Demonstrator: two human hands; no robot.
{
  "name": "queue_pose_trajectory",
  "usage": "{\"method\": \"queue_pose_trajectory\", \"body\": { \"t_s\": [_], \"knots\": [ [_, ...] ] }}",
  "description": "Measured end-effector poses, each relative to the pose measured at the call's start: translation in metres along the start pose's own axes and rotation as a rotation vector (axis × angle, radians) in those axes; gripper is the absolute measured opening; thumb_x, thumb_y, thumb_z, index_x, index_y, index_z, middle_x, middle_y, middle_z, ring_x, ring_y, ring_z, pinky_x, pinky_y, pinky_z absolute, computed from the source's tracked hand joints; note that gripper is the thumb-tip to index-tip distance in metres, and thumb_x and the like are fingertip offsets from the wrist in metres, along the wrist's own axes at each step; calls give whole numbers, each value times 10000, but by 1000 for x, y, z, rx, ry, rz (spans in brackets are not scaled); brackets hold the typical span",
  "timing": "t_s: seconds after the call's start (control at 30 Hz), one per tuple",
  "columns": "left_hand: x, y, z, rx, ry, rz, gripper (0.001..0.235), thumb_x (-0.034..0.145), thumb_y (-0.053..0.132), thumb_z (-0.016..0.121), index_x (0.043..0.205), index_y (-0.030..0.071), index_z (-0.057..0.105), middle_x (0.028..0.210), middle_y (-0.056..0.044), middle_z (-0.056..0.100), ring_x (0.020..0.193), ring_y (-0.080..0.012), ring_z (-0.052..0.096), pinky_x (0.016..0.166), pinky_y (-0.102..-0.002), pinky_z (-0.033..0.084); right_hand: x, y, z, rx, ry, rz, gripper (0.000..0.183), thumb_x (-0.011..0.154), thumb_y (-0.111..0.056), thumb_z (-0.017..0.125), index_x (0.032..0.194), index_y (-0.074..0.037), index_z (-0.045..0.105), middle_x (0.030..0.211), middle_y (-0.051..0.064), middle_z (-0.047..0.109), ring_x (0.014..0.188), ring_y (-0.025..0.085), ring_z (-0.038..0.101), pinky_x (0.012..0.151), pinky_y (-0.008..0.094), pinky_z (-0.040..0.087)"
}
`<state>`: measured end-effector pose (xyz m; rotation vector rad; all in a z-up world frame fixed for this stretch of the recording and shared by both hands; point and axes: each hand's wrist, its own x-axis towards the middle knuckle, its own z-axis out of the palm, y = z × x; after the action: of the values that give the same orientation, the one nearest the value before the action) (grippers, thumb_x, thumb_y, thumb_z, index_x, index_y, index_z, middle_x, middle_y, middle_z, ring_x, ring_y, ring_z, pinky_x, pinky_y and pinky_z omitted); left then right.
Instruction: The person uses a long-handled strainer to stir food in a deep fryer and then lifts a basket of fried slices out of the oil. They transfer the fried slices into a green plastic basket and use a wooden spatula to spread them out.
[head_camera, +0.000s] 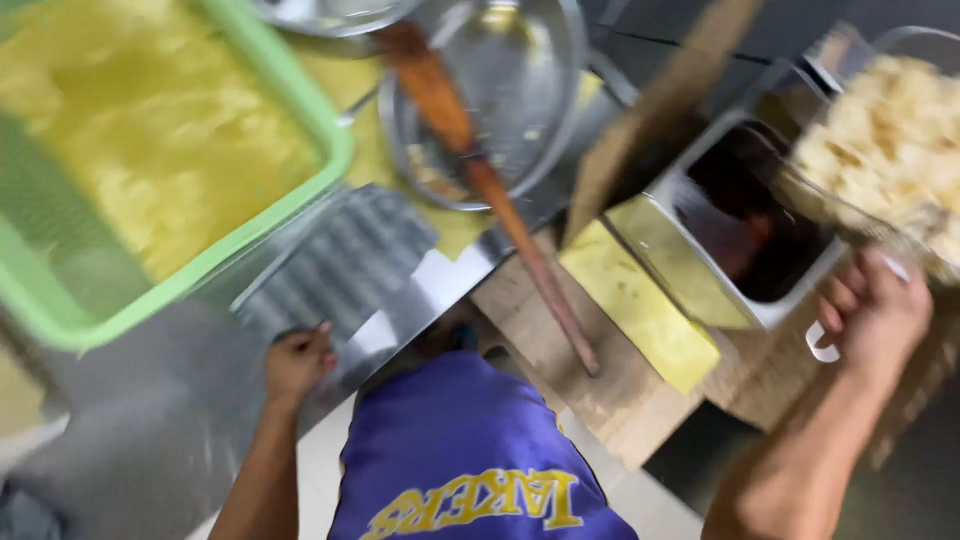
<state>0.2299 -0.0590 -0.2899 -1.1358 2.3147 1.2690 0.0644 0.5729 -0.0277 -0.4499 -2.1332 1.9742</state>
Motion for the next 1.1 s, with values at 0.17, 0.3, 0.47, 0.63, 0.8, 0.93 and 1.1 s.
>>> {"method": "queue_pose_trajectory", "body": {
  "t_s": [0.17, 0.3, 0.47, 0.63, 0.8, 0.93, 1.1],
  "knots": [
    [-9, 3, -5, -85, -37, -67, 544, 934, 584, 632, 666, 122, 731, 569, -45, 723, 522, -152, 691, 543, -294, 497, 28, 58, -43, 545, -484, 145, 307, 1228, -316, 526, 966, -219, 397, 800, -101, 233, 609, 40, 201, 457, 219, 250],
    [-18, 24, -19, -143, -107, -52, 536, 954, 563, 627, 625, 140, 627, 550, -21, 717, 482, -113, 685, 564, -256, 491, 79, 55, 23, 1254, -1272, 437, 94, 1035, 122, 643, 1010, 37, 613, 747, 110, 493, 543, 286, 411, 442, 553, 503],
    [-20, 22, -28, -280, -148, -28, 543, 921, 554, 672, 663, 77, 671, 599, -74, 735, 511, -148, 705, 563, -275, 534, -61, -59, 207, 336, -844, 33, 172, 1139, -295, 542, 1159, -127, 574, 698, -95, 239, 503, 18, 195, 307, 159, 283],
    [-14, 6, -24, -126, -195, 96, 513, 949, 604, 588, 724, 153, 679, 668, 23, 768, 619, -94, 733, 670, -285, 539, -127, -80, 353, 16, -864, -59, 11, 1039, -233, 553, 1038, -244, 553, 617, -61, 246, 446, 33, 214, 314, 203, 165],
    [-43, 36, -80, -45, 48, 561, 332, 954, 462, 674, 802, 169, 644, 706, -19, 724, 645, -248, 696, 574, -434, 479, -159, -75, 472, -448, -1015, 9, 398, 1057, -115, 527, 793, -155, 232, 572, 19, 265, 440, 128, 267, 365, 323, 195],
    [-34, 41, -142, 53, 587, 862, 249, 999, 342, 628, 1050, 110, 700, 848, -115, 710, 880, -334, 716, 699, -435, 585, -155, -32, 493, -536, -1169, -225, 258, 1050, -68, 544, 800, -2, 558, 411, 72, 469, 301, 163, 446, 287, 309, 364],
    [24, 16, -154, 307, 701, 801, 332, 975, 413, 656, 979, 92, 740, 834, -86, 705, 953, -304, 670, 1075, -551, 378, -160, -26, 515, -946, -1143, -401, 224, 997, -186, 631, 951, 32, 656, 575, 153, 591, 593, 299, 599, 599, 484, 484]
  ]
}}
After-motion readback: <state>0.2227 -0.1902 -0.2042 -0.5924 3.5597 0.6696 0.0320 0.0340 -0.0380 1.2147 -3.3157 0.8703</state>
